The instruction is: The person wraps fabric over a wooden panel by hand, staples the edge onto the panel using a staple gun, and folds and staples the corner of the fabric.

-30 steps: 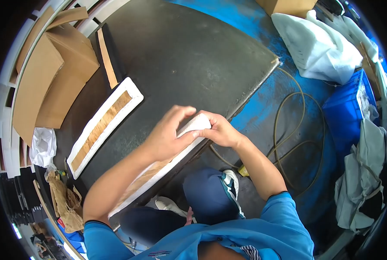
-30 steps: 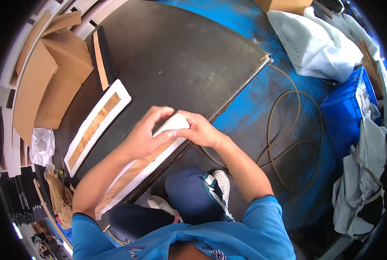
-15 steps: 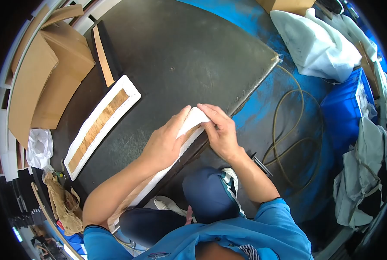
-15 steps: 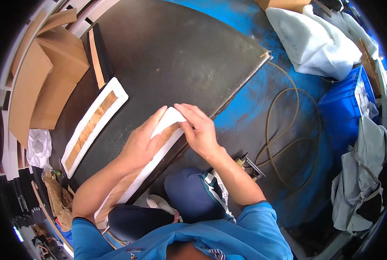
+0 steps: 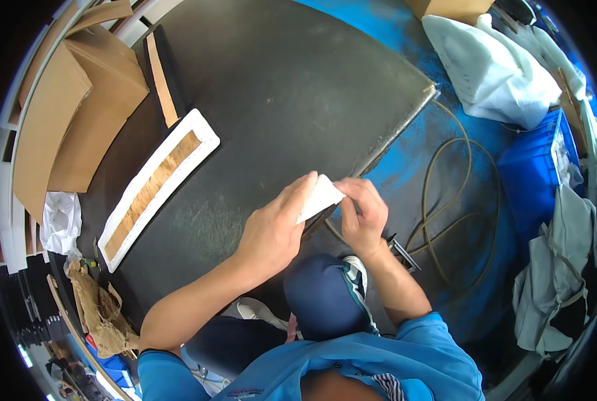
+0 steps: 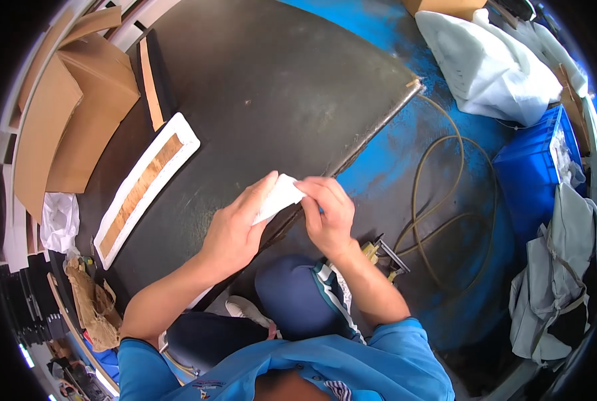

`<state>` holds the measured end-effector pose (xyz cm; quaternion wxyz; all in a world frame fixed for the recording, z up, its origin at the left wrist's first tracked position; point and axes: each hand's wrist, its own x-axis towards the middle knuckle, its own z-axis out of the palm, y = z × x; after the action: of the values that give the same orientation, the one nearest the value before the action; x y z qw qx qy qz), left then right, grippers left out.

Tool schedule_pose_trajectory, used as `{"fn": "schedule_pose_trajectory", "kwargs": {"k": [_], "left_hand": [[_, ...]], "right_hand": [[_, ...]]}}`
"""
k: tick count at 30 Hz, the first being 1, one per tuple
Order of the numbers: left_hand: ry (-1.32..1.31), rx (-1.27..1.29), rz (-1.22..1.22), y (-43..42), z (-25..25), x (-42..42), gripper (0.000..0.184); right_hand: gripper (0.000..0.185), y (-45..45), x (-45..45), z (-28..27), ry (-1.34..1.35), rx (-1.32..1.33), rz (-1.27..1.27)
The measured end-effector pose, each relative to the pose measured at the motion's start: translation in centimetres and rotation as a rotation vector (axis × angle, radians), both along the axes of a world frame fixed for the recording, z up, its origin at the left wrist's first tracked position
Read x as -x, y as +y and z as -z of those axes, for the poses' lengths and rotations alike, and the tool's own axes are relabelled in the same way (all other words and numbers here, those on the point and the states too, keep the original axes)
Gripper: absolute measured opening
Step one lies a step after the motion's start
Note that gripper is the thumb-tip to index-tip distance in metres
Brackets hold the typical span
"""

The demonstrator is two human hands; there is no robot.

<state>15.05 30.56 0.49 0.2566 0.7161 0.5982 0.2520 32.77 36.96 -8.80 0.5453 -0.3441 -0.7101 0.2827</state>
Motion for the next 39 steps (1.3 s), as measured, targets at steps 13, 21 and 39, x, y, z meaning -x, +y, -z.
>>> {"fn": "schedule_pose_trajectory", "kwargs": {"k": [13,21,39], "left_hand": [[0.13,-0.108,-0.075,-0.5,0.0,-0.9,0.06],[0.226,-0.085,-0.054,-0.2,0.2,0.2,0.06],[0.219,-0.291,-0.147,-0.9,-1.0,0.8,0.031]], "right_hand": [[0.027,-2.1,2.7,-3.7,0.703,1.123,-0.174],[0.032,-3.6,3.0,-1.7,0.774,1.103,-0.305],[0.024,-2.4,4.7,1.3,1.012,0.907,-0.49]]}}
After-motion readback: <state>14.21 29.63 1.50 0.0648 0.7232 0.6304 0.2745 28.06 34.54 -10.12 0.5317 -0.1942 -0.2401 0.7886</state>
